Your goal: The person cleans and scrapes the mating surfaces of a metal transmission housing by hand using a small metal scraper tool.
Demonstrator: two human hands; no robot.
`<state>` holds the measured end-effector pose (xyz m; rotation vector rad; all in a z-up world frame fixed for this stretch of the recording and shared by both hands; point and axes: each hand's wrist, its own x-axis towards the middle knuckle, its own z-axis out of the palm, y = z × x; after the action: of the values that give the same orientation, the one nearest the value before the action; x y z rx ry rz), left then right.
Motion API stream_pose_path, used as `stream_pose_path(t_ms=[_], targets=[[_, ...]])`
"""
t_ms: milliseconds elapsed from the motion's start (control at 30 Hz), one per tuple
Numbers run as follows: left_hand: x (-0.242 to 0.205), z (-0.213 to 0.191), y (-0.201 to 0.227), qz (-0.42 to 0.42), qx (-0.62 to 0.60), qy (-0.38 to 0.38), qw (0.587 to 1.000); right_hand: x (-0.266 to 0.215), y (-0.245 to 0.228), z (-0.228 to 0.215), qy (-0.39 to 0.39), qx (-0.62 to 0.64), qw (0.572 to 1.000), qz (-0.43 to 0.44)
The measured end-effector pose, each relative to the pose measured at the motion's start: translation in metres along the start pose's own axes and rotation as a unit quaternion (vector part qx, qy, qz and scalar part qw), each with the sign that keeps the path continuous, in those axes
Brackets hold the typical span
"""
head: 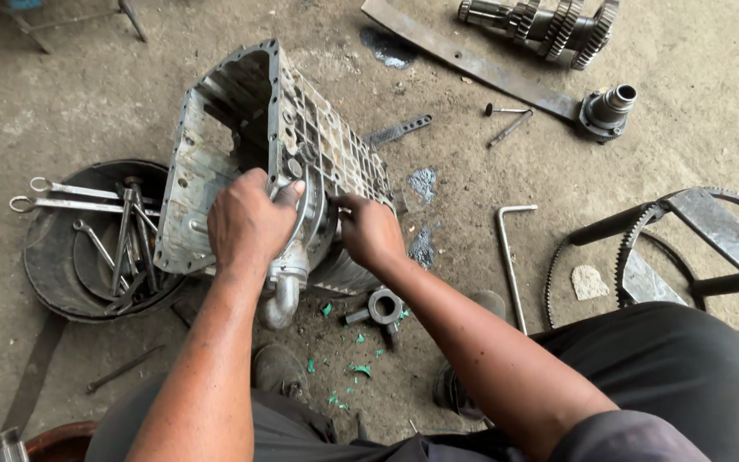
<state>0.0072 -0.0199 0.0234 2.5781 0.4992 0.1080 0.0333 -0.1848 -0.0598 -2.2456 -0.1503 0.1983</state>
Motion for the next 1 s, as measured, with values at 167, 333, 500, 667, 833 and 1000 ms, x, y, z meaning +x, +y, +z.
stream_pose_path(t_ms=[167, 333, 500, 667, 833, 1000], targets=[[0.003, 0.002, -0.003, -0.041, 0.001, -0.056, 0.998, 0.003, 0.008, 0.002, -0.009, 0.037, 0.992, 0.117], [0.005, 0.003, -0.004, -0.015, 0.012, -0.036, 0.999, 0.013, 0.034, -0.007, -0.013, 0.022, 0.998, -0.053], [0.003, 0.002, -0.004, -0.005, 0.007, -0.014, 1.000, 0.024, 0.038, -0.010, -0.043, -0.020, 0.996, -0.075], [0.001, 0.001, -0.002, -0.006, -0.003, 0.002, 1.000, 0.029, 0.023, -0.008, -0.064, 0.022, 0.997, -0.030], [0.001, 0.004, -0.003, 0.009, 0.011, 0.016, 1.000, 0.031, 0.014, -0.010, -0.069, 0.002, 0.997, 0.015], [0.004, 0.010, -0.011, -0.001, 0.016, -0.002, 1.000, 0.056, 0.011, -0.030, -0.108, -0.082, 0.981, -0.138]])
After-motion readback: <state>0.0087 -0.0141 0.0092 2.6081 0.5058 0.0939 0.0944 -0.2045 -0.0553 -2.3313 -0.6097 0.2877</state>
